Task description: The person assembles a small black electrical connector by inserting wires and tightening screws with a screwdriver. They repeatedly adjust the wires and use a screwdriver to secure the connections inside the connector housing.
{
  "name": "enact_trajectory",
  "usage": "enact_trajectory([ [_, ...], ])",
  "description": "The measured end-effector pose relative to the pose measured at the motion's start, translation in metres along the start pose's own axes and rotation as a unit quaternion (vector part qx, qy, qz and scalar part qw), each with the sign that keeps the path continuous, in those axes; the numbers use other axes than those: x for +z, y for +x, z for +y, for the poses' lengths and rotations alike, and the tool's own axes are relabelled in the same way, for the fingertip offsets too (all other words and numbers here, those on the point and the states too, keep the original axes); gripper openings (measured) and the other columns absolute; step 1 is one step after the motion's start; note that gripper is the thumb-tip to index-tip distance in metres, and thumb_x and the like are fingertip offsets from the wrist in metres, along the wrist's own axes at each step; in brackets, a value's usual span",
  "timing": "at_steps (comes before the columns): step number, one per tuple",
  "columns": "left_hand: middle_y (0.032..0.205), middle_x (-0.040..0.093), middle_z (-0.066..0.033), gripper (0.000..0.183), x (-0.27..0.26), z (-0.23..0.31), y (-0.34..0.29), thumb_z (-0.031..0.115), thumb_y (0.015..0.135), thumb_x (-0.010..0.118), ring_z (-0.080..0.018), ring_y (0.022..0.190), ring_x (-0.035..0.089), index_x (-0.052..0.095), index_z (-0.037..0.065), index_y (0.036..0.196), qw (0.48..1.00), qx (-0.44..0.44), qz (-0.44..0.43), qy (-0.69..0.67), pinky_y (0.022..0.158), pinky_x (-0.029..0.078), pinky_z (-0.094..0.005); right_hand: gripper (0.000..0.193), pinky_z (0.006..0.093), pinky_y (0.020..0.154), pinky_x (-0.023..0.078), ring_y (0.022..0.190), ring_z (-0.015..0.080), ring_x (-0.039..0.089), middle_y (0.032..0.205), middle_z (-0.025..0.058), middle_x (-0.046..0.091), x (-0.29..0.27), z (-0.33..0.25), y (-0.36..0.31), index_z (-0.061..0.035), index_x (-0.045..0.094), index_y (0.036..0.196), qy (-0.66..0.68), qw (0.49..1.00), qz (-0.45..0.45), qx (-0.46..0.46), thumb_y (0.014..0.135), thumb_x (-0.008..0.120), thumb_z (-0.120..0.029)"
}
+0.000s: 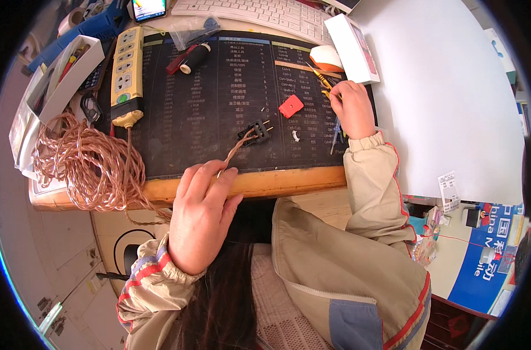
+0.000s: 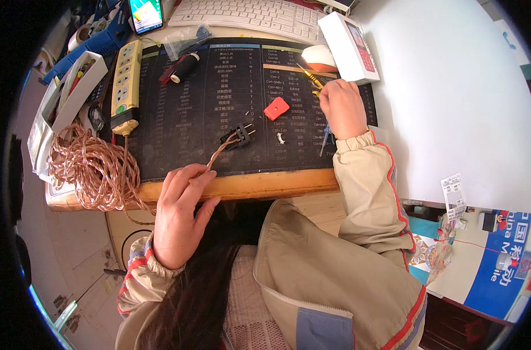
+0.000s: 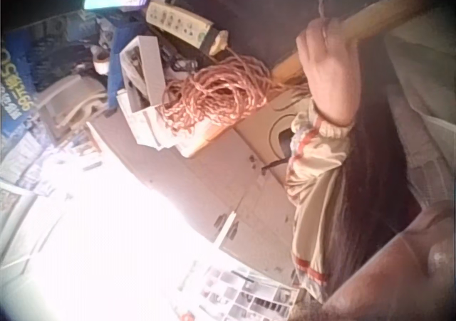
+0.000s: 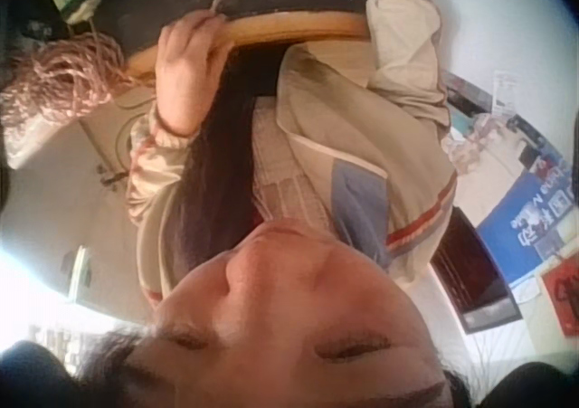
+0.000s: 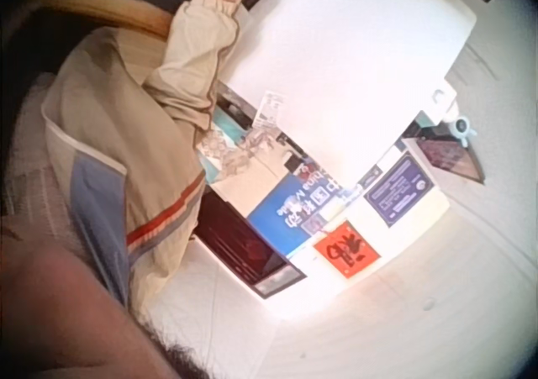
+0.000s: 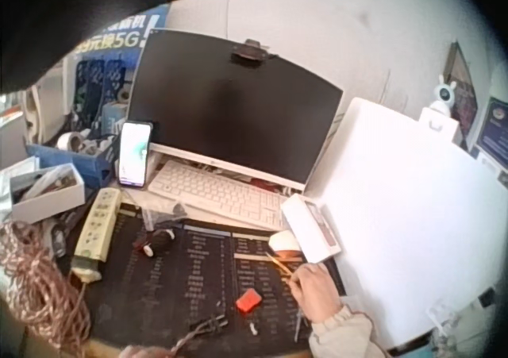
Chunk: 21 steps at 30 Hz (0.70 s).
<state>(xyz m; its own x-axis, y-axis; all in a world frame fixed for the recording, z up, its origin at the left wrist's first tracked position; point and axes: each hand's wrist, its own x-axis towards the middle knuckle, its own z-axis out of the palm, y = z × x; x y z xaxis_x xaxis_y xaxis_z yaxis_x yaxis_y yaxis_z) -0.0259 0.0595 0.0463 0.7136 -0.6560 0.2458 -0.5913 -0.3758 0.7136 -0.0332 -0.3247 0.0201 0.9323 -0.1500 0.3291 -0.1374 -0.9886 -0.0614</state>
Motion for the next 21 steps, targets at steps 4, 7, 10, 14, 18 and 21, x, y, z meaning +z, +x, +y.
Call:
enact_trajectory([
  [4,0.124,0.064,-0.0183,0.039,0.000,-0.005,-0.001,0.001,0.082,0.078,-0.0394,0.111,0.060,0.067,-0.004,0.119,1.000,0.012,0.010,-0.004,0.096,0.051,-0.0460,0.018,0.0464,0.088,0.051,0.100,0.0380,0.063,0.105,0.0139,0.070,0.004,-0.002,0.004,-0.0046,0.067,0.099,0.009,1.000,0.000,-0.001,0.086,0.078,-0.010],
  [7,0.123,0.064,-0.0181,0.038,0.000,-0.006,-0.001,0.000,0.082,0.078,-0.0394,0.111,0.060,0.067,-0.004,0.118,1.000,0.011,0.013,-0.006,0.096,0.051,-0.0461,0.013,0.0461,0.089,0.050,0.101,0.0367,0.061,0.101,0.0129,0.068,0.006,-0.004,0.008,-0.0057,0.069,0.096,-0.006,1.000,-0.010,-0.010,0.087,0.077,-0.009],
  [10,0.123,0.064,-0.0175,0.037,-0.002,-0.007,0.001,-0.001,0.082,0.077,-0.0393,0.110,0.060,0.068,-0.003,0.118,1.000,0.004,0.017,-0.014,0.095,0.051,-0.0460,0.011,0.0448,0.087,0.050,0.099,0.0361,0.061,0.098,0.0122,0.067,0.003,-0.008,0.010,-0.0056,0.068,0.094,0.026,1.000,0.000,-0.009,0.086,0.077,-0.007],
  [14,0.123,0.064,-0.0176,0.035,-0.003,-0.008,0.004,-0.002,0.084,0.075,-0.0392,0.109,0.060,0.068,-0.004,0.118,1.000,0.007,0.013,-0.010,0.095,0.051,-0.0454,0.014,0.0426,0.085,0.053,0.095,0.0348,0.065,0.097,0.0122,0.069,-0.011,-0.015,0.012,-0.0045,0.064,0.099,0.138,0.989,0.045,0.037,0.090,0.075,-0.007],
  [18,0.122,0.064,-0.0177,0.033,-0.001,-0.006,0.008,-0.001,0.086,0.074,-0.0388,0.109,0.060,0.068,-0.004,0.118,1.000,0.007,0.007,-0.010,0.095,0.051,-0.0449,0.014,0.0293,0.074,0.056,0.080,0.0185,0.072,0.090,0.0101,0.074,-0.025,-0.014,0.015,-0.0009,0.062,0.106,0.323,0.940,-0.005,0.107,0.097,0.072,-0.006],
  [21,0.121,0.065,-0.0178,0.032,-0.001,-0.005,0.010,-0.001,0.086,0.074,-0.0385,0.108,0.061,0.068,-0.005,0.118,1.000,0.005,0.006,-0.019,0.095,0.051,-0.0447,0.014,0.0288,0.074,0.055,0.081,0.0124,0.069,0.089,0.0064,0.074,-0.025,-0.012,0.013,-0.0004,0.065,0.108,0.413,0.899,-0.070,0.129,0.098,0.072,-0.006],
])
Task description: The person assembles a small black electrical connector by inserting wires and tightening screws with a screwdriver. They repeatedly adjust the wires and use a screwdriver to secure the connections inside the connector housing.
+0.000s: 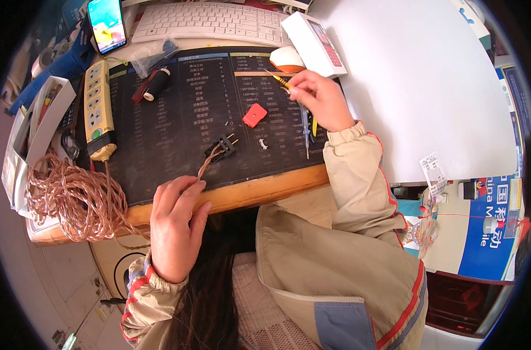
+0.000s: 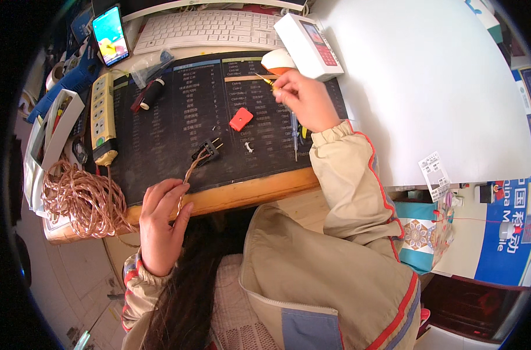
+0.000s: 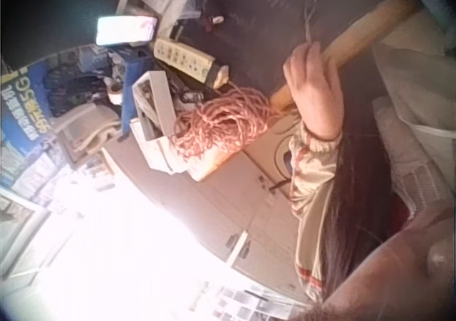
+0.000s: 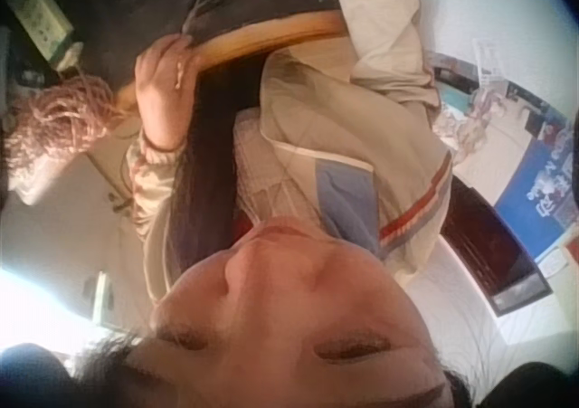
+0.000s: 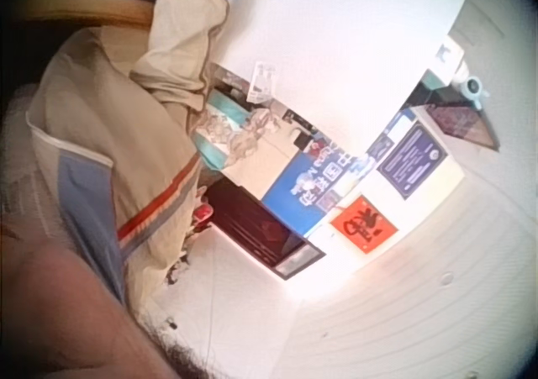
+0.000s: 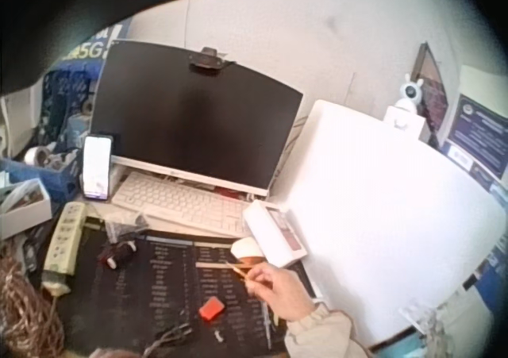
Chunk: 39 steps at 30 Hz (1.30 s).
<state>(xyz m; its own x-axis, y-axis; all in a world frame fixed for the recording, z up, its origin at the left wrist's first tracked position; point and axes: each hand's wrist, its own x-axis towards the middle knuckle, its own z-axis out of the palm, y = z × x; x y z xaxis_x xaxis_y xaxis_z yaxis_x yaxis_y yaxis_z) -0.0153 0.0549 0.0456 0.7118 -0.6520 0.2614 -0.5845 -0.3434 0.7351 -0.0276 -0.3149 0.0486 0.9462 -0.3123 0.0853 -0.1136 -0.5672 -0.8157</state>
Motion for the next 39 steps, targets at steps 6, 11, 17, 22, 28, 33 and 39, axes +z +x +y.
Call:
enact_trajectory([
  [6,0.120,0.065,-0.0178,0.032,-0.003,-0.002,0.003,0.000,0.087,0.073,-0.0380,0.107,0.061,0.068,-0.005,0.119,1.000,-0.002,0.001,0.014,0.094,0.051,-0.0438,0.014,0.0317,0.075,0.057,0.083,0.0210,0.074,0.092,0.0125,0.076,0.005,0.005,-0.009,0.0000,0.071,0.109,-0.125,0.990,0.046,-0.054,0.097,0.071,-0.006],
  [11,0.117,0.066,-0.0179,0.031,-0.005,-0.001,0.005,0.001,0.088,0.072,-0.0381,0.105,0.062,0.069,-0.004,0.118,1.000,-0.023,-0.008,0.014,0.094,0.051,-0.0435,0.011,0.0396,0.072,0.056,0.080,0.0315,0.072,0.093,0.0164,0.074,-0.018,0.002,-0.029,-0.0002,0.071,0.104,-0.191,0.977,0.092,-0.035,0.094,0.072,-0.007],
  [17,0.110,0.070,-0.0177,0.024,-0.007,-0.004,0.019,-0.002,0.091,0.071,-0.0316,0.096,0.071,0.072,-0.002,0.115,0.999,-0.012,0.006,0.037,0.085,0.056,-0.0369,0.022,0.0446,0.069,0.053,0.080,0.0362,0.069,0.085,0.0178,0.070,-0.014,0.005,-0.043,-0.0022,0.072,0.087,-0.269,0.956,0.112,0.033,0.093,0.076,-0.023],
  [22,0.098,0.069,-0.0190,0.022,-0.006,-0.018,0.052,-0.005,0.089,0.068,-0.0375,0.090,0.068,0.072,-0.002,0.110,1.000,0.006,-0.002,0.002,0.080,0.054,-0.0410,0.030,0.0505,0.072,0.053,0.081,0.0403,0.068,0.081,0.0190,0.070,0.015,0.008,-0.038,-0.0022,0.068,0.082,-0.364,0.928,0.072,0.015,0.085,0.083,-0.028],
  [28,0.099,0.066,-0.0160,0.021,0.012,-0.045,0.125,-0.006,0.086,0.071,-0.0380,0.091,0.067,0.073,0.000,0.106,0.983,0.159,-0.092,0.014,0.082,0.054,-0.0426,0.030,0.0491,0.071,0.052,0.079,0.0390,0.067,0.079,0.0172,0.069,0.008,0.012,-0.035,-0.0023,0.067,0.084,-0.254,0.962,0.098,0.032,0.085,0.083,-0.027],
  [33,0.100,0.063,-0.0133,0.023,0.029,-0.060,0.157,-0.007,0.080,0.075,-0.0361,0.096,0.066,0.073,0.002,0.101,0.960,0.197,-0.196,0.014,0.083,0.054,-0.0435,0.022,0.0472,0.072,0.053,0.082,0.0381,0.067,0.088,0.0153,0.070,0.006,0.017,-0.042,-0.0017,0.066,0.093,-0.263,0.952,0.151,-0.049,0.088,0.081,-0.017],
  [39,0.099,0.062,-0.0134,0.016,0.042,-0.074,0.161,-0.005,0.083,0.072,-0.0353,0.094,0.066,0.068,0.000,0.097,0.954,0.229,-0.190,0.018,0.080,0.054,-0.0422,0.016,0.0470,0.078,0.054,0.091,0.0373,0.066,0.093,0.0144,0.067,-0.006,0.036,-0.026,-0.0043,0.067,0.096,-0.316,0.934,0.160,-0.054,0.088,0.078,-0.012],
])
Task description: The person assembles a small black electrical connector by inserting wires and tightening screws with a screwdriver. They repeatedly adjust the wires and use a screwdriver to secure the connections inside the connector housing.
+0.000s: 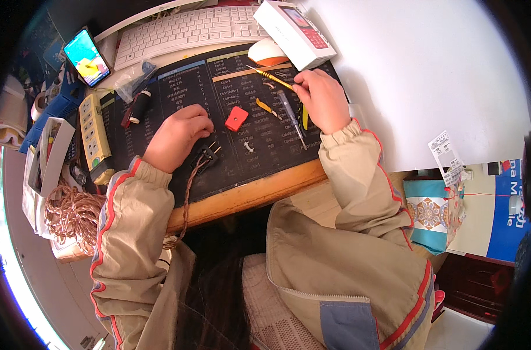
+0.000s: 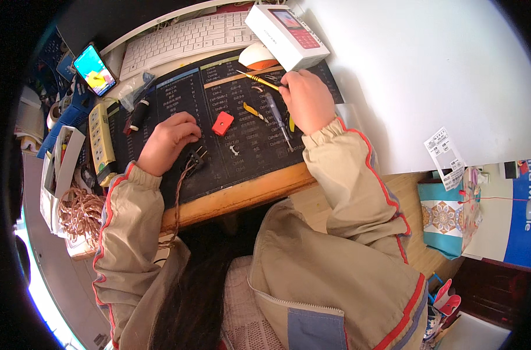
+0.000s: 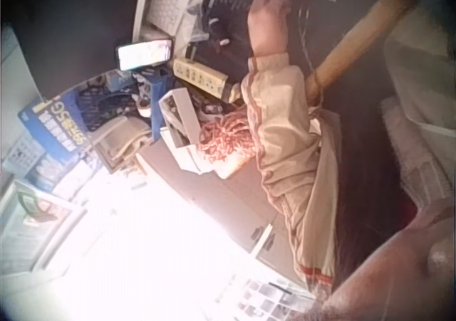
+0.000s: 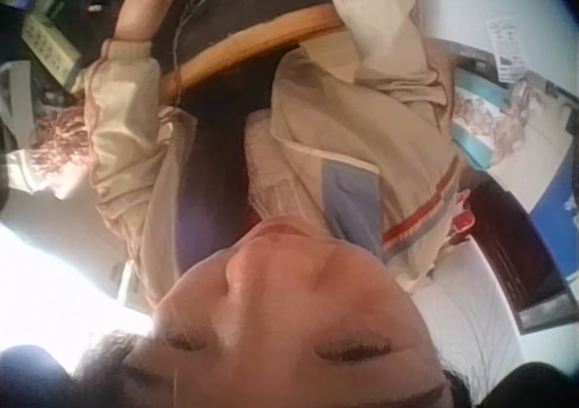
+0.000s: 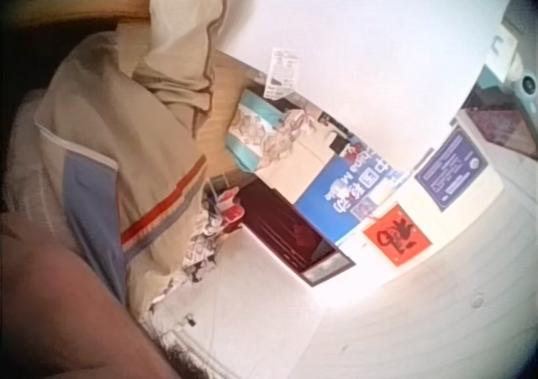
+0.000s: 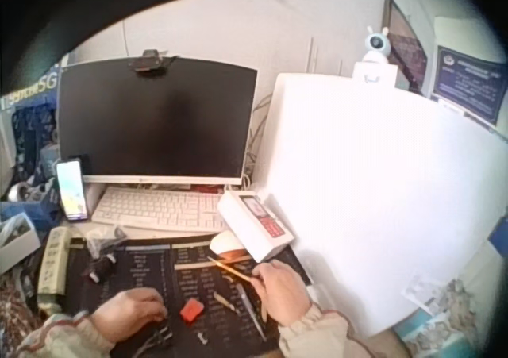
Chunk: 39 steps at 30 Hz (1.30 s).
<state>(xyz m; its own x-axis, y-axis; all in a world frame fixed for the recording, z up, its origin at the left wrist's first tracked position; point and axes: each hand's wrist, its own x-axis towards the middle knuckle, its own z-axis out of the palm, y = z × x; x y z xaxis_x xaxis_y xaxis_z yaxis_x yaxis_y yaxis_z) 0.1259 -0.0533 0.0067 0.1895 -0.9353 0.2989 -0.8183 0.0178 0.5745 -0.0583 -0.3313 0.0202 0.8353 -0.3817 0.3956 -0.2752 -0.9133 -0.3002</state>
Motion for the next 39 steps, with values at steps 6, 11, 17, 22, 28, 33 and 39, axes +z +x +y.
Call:
enact_trajectory([
  [6,0.089,0.065,-0.0128,0.006,-0.007,0.018,-0.002,-0.004,0.091,0.066,-0.0254,0.079,0.066,0.065,-0.001,0.097,0.990,-0.095,0.094,-0.044,0.070,0.052,-0.0330,0.014,0.0486,0.084,0.054,0.097,0.0362,0.064,0.095,0.0131,0.065,0.012,-0.004,0.012,-0.0059,0.066,0.094,-0.070,0.997,-0.030,-0.008,0.087,0.076,-0.012],
  [11,0.094,0.075,-0.0068,0.008,-0.039,0.063,-0.041,0.000,0.098,0.069,-0.0092,0.079,0.065,0.074,-0.003,0.104,0.845,-0.241,0.226,-0.420,0.070,0.052,-0.0228,0.014,0.0278,0.075,0.055,0.081,0.0166,0.071,0.095,0.0102,0.075,-0.022,-0.027,-0.001,-0.0026,0.065,0.111,0.238,0.969,0.033,0.048,0.098,0.070,-0.008],
  [17,0.100,0.076,-0.0085,0.018,-0.015,0.096,-0.069,0.004,0.101,0.070,-0.0106,0.085,0.068,0.075,-0.004,0.115,0.688,-0.314,0.260,-0.600,0.078,0.056,-0.0221,0.017,0.0264,0.081,0.057,0.099,0.0182,0.073,0.115,0.0149,0.075,-0.057,-0.089,-0.034,0.0004,0.059,0.121,0.568,0.820,0.033,0.057,0.107,0.061,-0.010],
  [22,0.104,0.073,-0.0080,0.031,-0.011,0.110,-0.077,-0.003,0.102,0.063,-0.0108,0.089,0.067,0.064,-0.004,0.134,0.723,-0.259,0.249,-0.590,0.082,0.054,-0.0228,0.022,0.0284,0.089,0.059,0.112,0.0243,0.073,0.118,0.0191,0.074,-0.074,-0.119,-0.052,0.0002,0.056,0.128,0.646,0.762,-0.019,0.043,0.108,0.058,-0.009],
  [28,0.105,0.073,-0.0088,0.034,0.000,0.118,-0.077,-0.004,0.103,0.061,-0.0113,0.091,0.066,0.058,-0.004,0.137,0.703,-0.246,0.237,-0.623,0.083,0.053,-0.0244,0.031,0.0354,0.100,0.058,0.111,0.0261,0.073,0.116,0.0201,0.073,-0.073,-0.134,-0.061,0.0089,0.060,0.128,0.624,0.779,-0.005,0.061,0.098,0.065,0.010],
  [33,0.104,0.073,-0.0083,0.032,-0.001,0.117,-0.078,-0.003,0.103,0.061,-0.0111,0.091,0.065,0.059,-0.004,0.136,0.713,-0.236,0.242,-0.615,0.083,0.053,-0.0248,0.029,0.0356,0.099,0.058,0.110,0.0252,0.072,0.115,0.0199,0.073,-0.076,-0.138,-0.065,0.0103,0.060,0.127,0.599,0.800,0.038,0.001,0.098,0.066,0.009],
  [39,0.103,0.072,-0.0074,0.031,0.001,0.118,-0.075,-0.002,0.103,0.061,-0.0109,0.091,0.066,0.060,-0.004,0.134,0.727,-0.225,0.237,-0.604,0.083,0.053,-0.0249,0.029,0.0344,0.098,0.059,0.110,0.0238,0.071,0.119,0.0196,0.070,-0.075,-0.142,-0.064,0.0114,0.059,0.127,0.585,0.810,0.030,-0.035,0.099,0.065,0.010],
])
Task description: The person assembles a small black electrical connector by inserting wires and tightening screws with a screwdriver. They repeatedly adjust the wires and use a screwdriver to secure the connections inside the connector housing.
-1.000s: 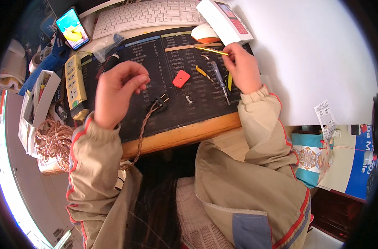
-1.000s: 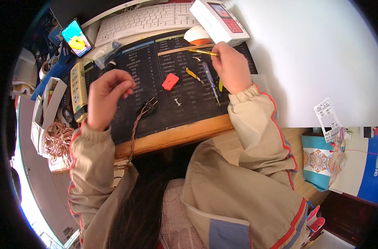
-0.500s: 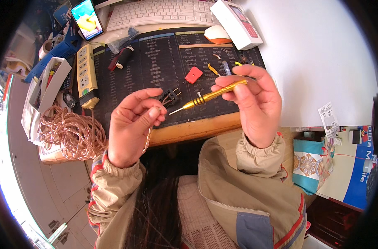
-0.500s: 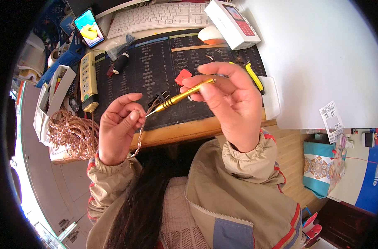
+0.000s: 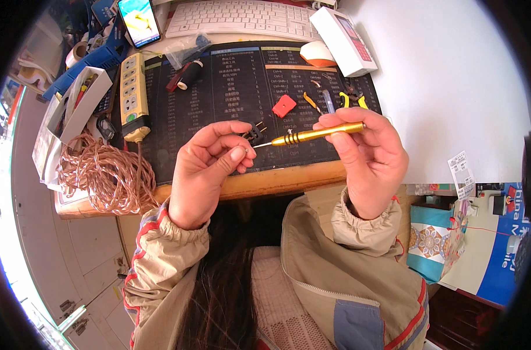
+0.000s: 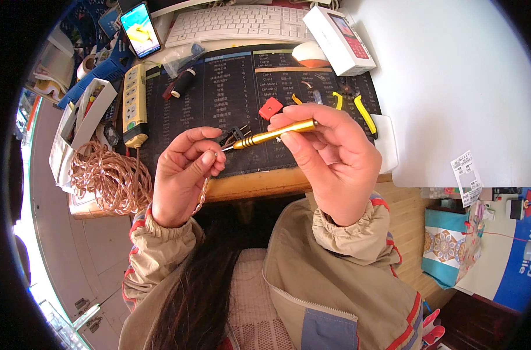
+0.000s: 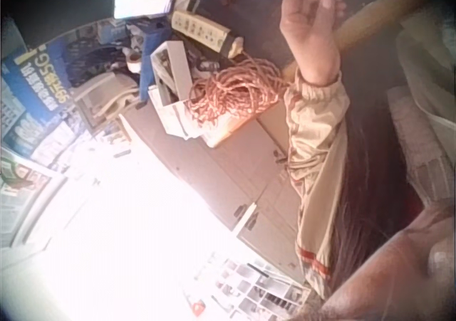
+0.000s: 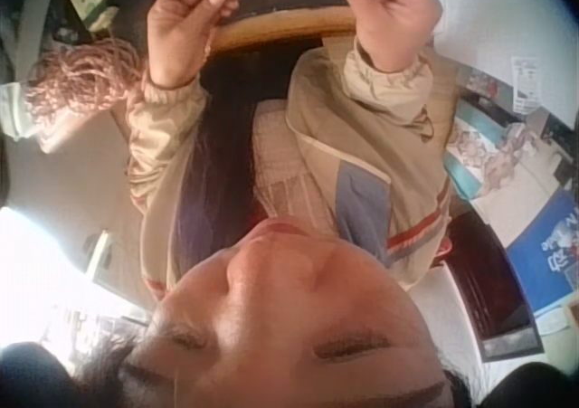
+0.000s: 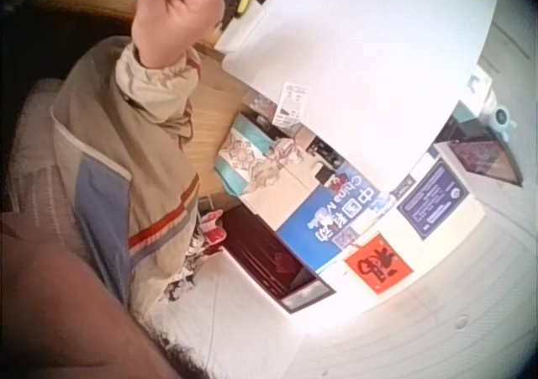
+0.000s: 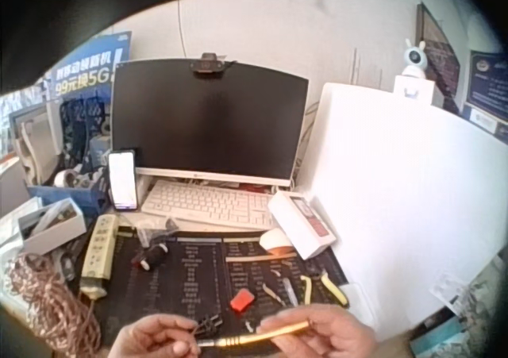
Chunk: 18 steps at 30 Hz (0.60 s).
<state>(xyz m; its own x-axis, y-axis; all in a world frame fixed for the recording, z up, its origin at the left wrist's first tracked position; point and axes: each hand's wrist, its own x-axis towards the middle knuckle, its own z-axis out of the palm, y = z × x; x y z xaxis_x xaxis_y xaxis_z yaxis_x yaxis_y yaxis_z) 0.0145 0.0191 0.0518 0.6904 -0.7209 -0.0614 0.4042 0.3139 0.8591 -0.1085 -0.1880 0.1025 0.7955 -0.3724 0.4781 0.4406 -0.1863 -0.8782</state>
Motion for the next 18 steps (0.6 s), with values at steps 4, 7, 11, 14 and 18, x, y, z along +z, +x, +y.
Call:
enact_trajectory([
  [4,0.106,0.072,-0.0089,0.032,-0.001,0.000,0.001,-0.002,0.104,0.060,-0.0120,0.092,0.067,0.058,-0.005,0.136,1.000,-0.006,-0.004,0.004,0.084,0.055,-0.0246,0.028,0.0361,0.096,0.060,0.105,0.0250,0.074,0.113,0.0200,0.073,0.002,-0.001,-0.001,0.0094,0.060,0.125,-0.034,0.999,0.010,0.009,0.098,0.065,0.010],
  [7,0.107,0.072,-0.0088,0.032,0.000,0.000,0.002,-0.002,0.104,0.060,-0.0124,0.092,0.068,0.058,-0.005,0.136,1.000,-0.011,0.000,0.004,0.084,0.055,-0.0246,0.029,0.0349,0.097,0.060,0.108,0.0240,0.072,0.117,0.0198,0.072,0.001,0.000,0.000,0.0101,0.060,0.127,-0.024,1.000,0.000,0.008,0.098,0.065,0.010],
  [11,0.107,0.073,-0.0087,0.032,0.002,0.000,0.003,-0.002,0.104,0.060,-0.0125,0.092,0.069,0.058,-0.005,0.135,1.000,-0.018,0.006,0.004,0.084,0.056,-0.0245,0.030,0.0337,0.097,0.060,0.111,0.0233,0.071,0.121,0.0196,0.070,0.001,0.003,0.000,0.0107,0.059,0.128,-0.019,1.000,-0.006,0.007,0.098,0.065,0.010],
  [14,0.106,0.073,-0.0088,0.031,0.004,0.000,0.003,-0.003,0.103,0.061,-0.0127,0.091,0.069,0.059,-0.005,0.134,1.000,-0.017,0.010,0.013,0.083,0.056,-0.0246,0.030,0.0328,0.097,0.060,0.111,0.0229,0.071,0.121,0.0194,0.070,0.003,0.003,0.001,0.0111,0.060,0.127,-0.020,1.000,0.000,0.011,0.098,0.065,0.010],
  [18,0.104,0.074,-0.0080,0.027,0.003,0.002,0.008,-0.003,0.101,0.065,-0.0113,0.091,0.068,0.065,-0.004,0.128,0.999,0.000,-0.002,0.038,0.083,0.055,-0.0246,0.028,0.0311,0.095,0.060,0.110,0.0210,0.072,0.118,0.0165,0.071,0.003,0.002,0.010,0.0097,0.062,0.126,-0.038,0.999,-0.024,0.013,0.098,0.065,0.011],
])
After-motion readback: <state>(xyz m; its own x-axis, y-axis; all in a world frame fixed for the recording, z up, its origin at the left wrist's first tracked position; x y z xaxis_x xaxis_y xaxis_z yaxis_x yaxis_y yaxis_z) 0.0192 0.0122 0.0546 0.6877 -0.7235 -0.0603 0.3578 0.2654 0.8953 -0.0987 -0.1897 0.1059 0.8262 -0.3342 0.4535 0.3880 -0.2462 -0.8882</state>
